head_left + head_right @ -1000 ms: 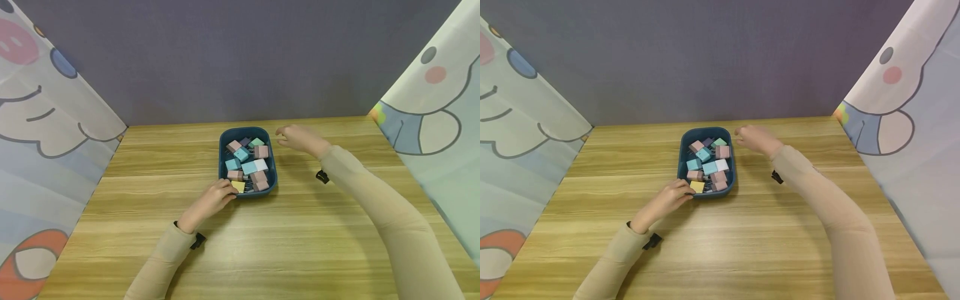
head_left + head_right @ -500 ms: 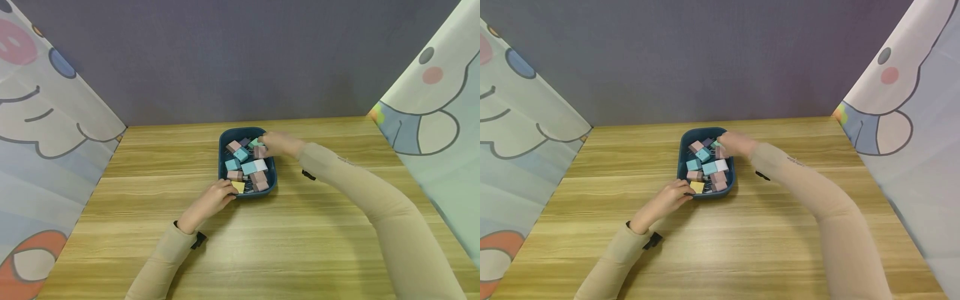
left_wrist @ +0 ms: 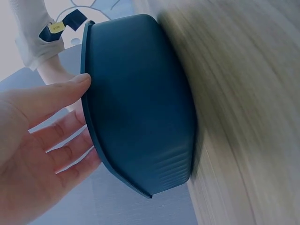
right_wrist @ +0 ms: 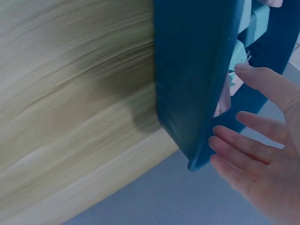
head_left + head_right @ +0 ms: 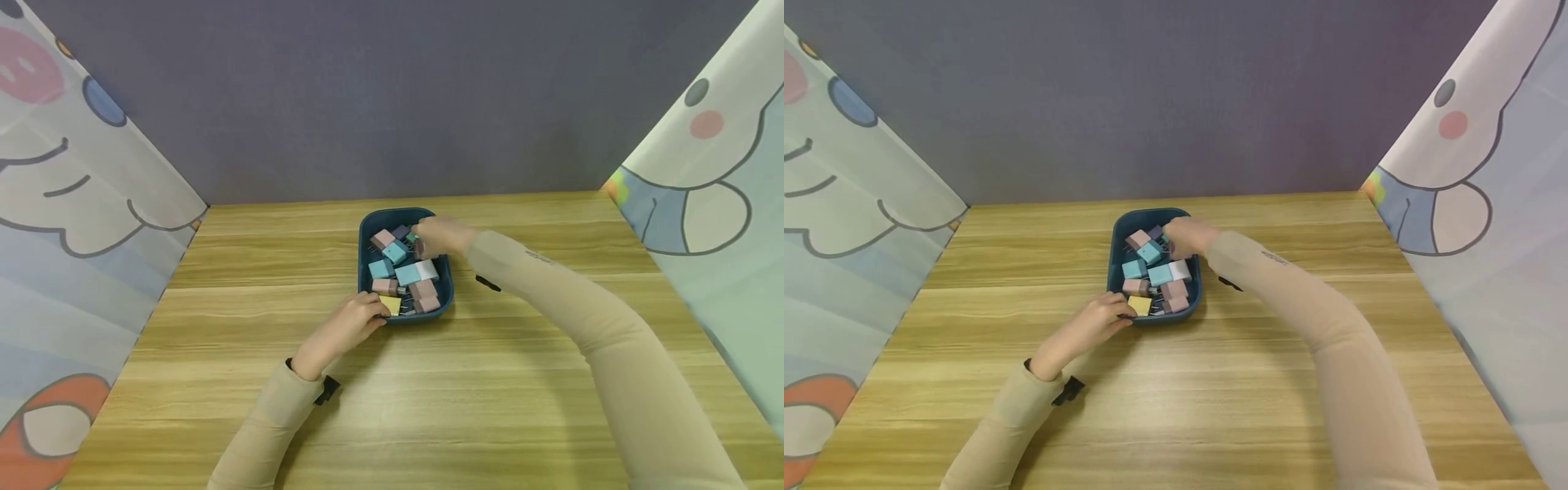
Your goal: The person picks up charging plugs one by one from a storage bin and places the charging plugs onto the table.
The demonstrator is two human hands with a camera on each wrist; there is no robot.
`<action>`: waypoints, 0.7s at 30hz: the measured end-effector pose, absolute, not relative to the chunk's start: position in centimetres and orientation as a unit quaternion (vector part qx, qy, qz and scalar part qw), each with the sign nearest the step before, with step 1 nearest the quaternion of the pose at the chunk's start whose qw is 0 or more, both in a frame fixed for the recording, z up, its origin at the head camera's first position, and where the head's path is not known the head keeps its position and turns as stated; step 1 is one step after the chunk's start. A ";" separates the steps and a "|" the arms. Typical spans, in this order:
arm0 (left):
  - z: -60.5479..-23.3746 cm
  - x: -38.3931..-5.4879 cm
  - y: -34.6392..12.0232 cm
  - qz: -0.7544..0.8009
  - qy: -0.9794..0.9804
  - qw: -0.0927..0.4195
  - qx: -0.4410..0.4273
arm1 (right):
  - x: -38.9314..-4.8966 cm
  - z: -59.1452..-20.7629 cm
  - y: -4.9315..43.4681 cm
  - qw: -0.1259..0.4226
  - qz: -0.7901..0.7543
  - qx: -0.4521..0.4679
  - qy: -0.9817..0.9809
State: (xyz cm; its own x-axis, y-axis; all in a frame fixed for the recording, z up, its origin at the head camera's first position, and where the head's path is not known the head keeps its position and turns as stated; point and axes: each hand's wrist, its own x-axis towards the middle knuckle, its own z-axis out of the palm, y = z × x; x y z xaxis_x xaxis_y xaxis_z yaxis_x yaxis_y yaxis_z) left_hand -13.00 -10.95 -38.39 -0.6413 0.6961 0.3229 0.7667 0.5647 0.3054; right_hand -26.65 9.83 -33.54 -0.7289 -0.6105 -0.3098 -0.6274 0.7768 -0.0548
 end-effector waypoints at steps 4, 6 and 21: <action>-38.3 -13.0 -10.9 -0.214 -0.881 0.081 -0.414 | -26.8 -34.1 9.6 0.167 0.024 -0.325 0.930; -38.3 -13.0 -10.9 -0.214 -0.881 0.081 -0.414 | -26.8 -34.3 9.5 0.171 0.021 -0.321 0.931; -38.2 -12.7 -11.0 -0.208 -0.886 0.086 -0.404 | -26.8 -35.7 8.8 0.165 0.010 -0.309 0.937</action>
State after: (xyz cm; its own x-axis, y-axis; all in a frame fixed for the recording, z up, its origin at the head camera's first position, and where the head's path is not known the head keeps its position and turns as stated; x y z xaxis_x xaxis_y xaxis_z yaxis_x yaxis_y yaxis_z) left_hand -12.72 -10.99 -38.21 -0.6580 0.6809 0.3216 0.7528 0.5861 0.2994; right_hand -26.80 8.77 -35.72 -0.7546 -0.5752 -0.3157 -0.5820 0.8090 -0.0827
